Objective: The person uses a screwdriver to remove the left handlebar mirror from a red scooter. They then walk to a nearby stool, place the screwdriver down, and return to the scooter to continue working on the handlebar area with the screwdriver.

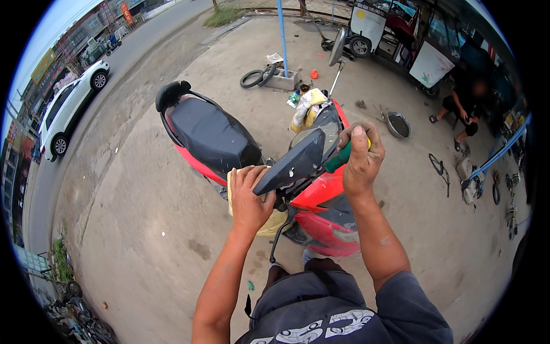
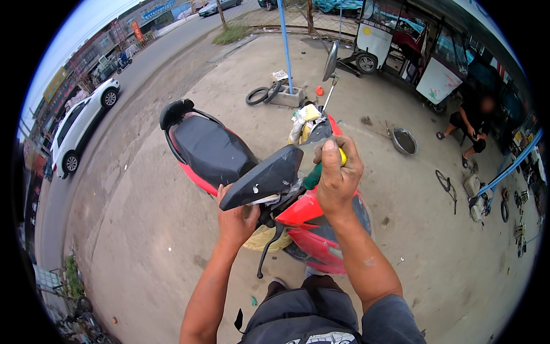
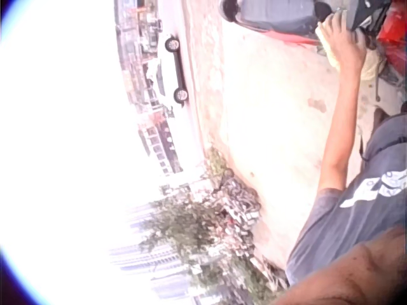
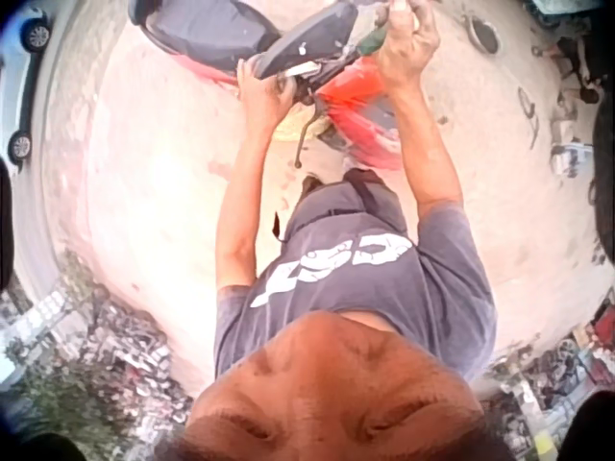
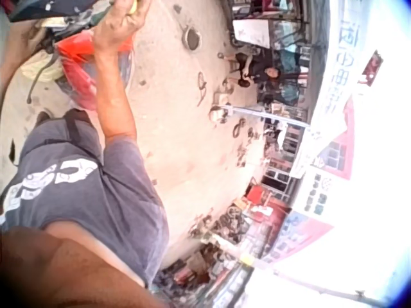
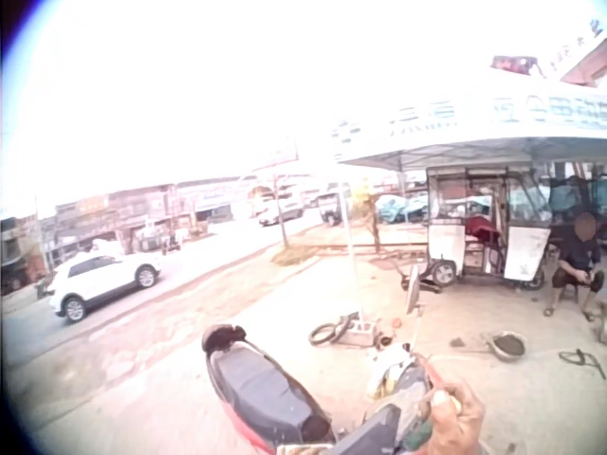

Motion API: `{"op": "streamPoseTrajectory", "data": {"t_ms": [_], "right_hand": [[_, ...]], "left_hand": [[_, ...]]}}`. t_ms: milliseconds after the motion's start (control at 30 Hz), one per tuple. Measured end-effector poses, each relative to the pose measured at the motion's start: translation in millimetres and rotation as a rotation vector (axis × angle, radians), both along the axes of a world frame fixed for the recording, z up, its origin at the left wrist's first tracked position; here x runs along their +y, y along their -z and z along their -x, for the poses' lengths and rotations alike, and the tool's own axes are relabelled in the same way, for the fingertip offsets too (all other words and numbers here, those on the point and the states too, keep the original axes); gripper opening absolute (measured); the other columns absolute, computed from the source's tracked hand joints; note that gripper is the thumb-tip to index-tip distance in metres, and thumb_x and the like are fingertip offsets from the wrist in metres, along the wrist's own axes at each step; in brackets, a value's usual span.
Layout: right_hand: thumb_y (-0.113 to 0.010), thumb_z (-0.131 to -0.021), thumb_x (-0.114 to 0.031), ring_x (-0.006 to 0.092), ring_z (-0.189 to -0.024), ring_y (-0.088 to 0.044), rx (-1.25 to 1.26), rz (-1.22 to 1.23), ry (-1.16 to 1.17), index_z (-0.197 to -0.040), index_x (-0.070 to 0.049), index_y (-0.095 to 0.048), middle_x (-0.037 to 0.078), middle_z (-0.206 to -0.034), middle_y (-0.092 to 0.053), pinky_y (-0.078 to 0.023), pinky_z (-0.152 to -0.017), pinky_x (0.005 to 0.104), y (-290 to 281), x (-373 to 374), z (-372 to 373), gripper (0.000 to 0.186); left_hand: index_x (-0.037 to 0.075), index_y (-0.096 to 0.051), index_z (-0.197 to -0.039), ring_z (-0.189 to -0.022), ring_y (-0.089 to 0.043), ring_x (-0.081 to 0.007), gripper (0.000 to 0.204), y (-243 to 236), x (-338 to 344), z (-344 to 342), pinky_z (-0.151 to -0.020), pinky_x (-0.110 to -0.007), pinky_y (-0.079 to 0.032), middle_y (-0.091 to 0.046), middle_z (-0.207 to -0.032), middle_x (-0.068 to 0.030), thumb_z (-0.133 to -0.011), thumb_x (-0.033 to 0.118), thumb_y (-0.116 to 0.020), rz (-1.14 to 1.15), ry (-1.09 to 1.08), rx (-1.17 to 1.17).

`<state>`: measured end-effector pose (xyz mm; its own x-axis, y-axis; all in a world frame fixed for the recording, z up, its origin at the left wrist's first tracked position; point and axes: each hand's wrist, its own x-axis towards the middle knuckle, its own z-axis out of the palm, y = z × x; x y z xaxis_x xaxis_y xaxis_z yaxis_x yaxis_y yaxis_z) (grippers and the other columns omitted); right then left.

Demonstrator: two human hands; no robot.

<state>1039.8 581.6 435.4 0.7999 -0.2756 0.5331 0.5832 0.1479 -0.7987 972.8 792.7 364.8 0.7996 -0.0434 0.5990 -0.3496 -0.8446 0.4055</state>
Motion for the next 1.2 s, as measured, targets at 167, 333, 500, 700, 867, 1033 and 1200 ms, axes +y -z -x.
{"op": "streamPoseTrajectory", "data": {"t_ms": [167, 333, 500, 700, 867, 1033, 1200], "right_hand": [[-0.056, -0.101, -0.031, 0.0122, -0.068, -0.053, 0.036, 0.016, 0.020, -0.093, -0.004, -0.055, 0.004, -0.076, -0.056, -0.045, -0.063, 0.0279, 7.8, -11.3, -1.0, 0.029], [-0.055, -0.100, -0.025, 0.0079, -0.071, -0.050, 0.056, 0.012, 0.035, -0.089, -0.003, -0.056, 0.002, -0.075, -0.058, -0.042, -0.066, 0.0256, 5.8, -11.9, 4.1, 0.024], [-0.056, -0.100, -0.025, 0.0076, -0.071, -0.050, 0.045, 0.011, 0.056, -0.089, -0.003, -0.057, 0.002, -0.075, -0.058, -0.042, -0.065, 0.0254, 6.9, -15.4, 5.5, 0.024], [-0.056, -0.100, -0.024, 0.0071, -0.071, -0.050, 0.043, -0.017, 0.045, -0.090, -0.004, -0.056, 0.001, -0.075, -0.057, -0.042, -0.065, 0.0254, 8.5, -15.9, 4.7, 0.023], [-0.057, -0.100, -0.023, 0.0064, -0.070, -0.049, 0.036, -0.045, -0.021, -0.089, -0.003, -0.056, 0.000, -0.074, -0.057, -0.042, -0.063, 0.0247, 2.8, -4.2, 6.7, 0.022], [-0.059, -0.100, -0.023, 0.0061, -0.069, -0.048, -0.016, -0.012, -0.011, -0.089, -0.004, -0.056, 0.000, -0.074, -0.056, -0.042, -0.061, 0.0241, 1.3, -3.7, 7.8, 0.023], [-0.064, -0.097, -0.019, 0.0063, -0.068, -0.051, 0.134, -0.015, -0.041, -0.092, -0.004, -0.055, 0.000, -0.076, -0.057, -0.044, -0.061, 0.0239, 3.7, -19.5, 9.3, 0.018]], "left_hand": [[0.006, -0.065, -0.115, -0.114, -0.058, -0.0310, 0.040, -2.2, 1.8, -19.2, -0.109, -0.056, -0.035, -0.064, -0.118, -0.0077, -0.075, 0.007, -0.068, -0.059, 0.048, -0.013], [0.003, -0.064, -0.115, -0.116, -0.058, -0.0330, 0.039, 8.6, 4.0, -35.9, -0.110, -0.056, -0.035, -0.064, -0.121, -0.0116, -0.076, 0.001, -0.062, -0.033, 0.110, -0.027], [0.001, -0.061, -0.114, -0.103, -0.057, -0.0378, 0.039, 15.1, 4.5, -37.7, -0.098, -0.049, -0.042, -0.062, -0.109, -0.0163, -0.075, -0.003, -0.060, 0.183, 0.276, 0.116], [0.001, -0.061, -0.113, -0.099, -0.053, -0.0391, 0.043, 10.1, 8.5, -22.0, -0.089, -0.046, -0.043, -0.057, -0.107, -0.0180, -0.070, 0.004, -0.069, 0.018, 0.308, 0.198], [0.001, -0.062, -0.113, -0.101, -0.053, -0.0399, 0.053, 25.8, 8.5, -19.8, -0.089, -0.047, -0.045, -0.056, -0.110, -0.0192, -0.064, 0.010, -0.077, -0.086, 0.249, 0.145], [0.001, -0.062, -0.116, -0.106, -0.054, -0.0405, 0.055, 15.3, 2.5, -23.8, -0.092, -0.047, -0.046, -0.057, -0.115, -0.0203, -0.063, 0.008, -0.078, -0.203, 0.171, 0.076], [0.001, -0.065, -0.113, -0.106, -0.057, -0.0413, 0.048, 20.2, 13.4, -35.1, -0.093, -0.047, -0.048, -0.062, -0.111, -0.0198, -0.066, 0.006, -0.077, -0.169, 0.217, 0.079]]}}
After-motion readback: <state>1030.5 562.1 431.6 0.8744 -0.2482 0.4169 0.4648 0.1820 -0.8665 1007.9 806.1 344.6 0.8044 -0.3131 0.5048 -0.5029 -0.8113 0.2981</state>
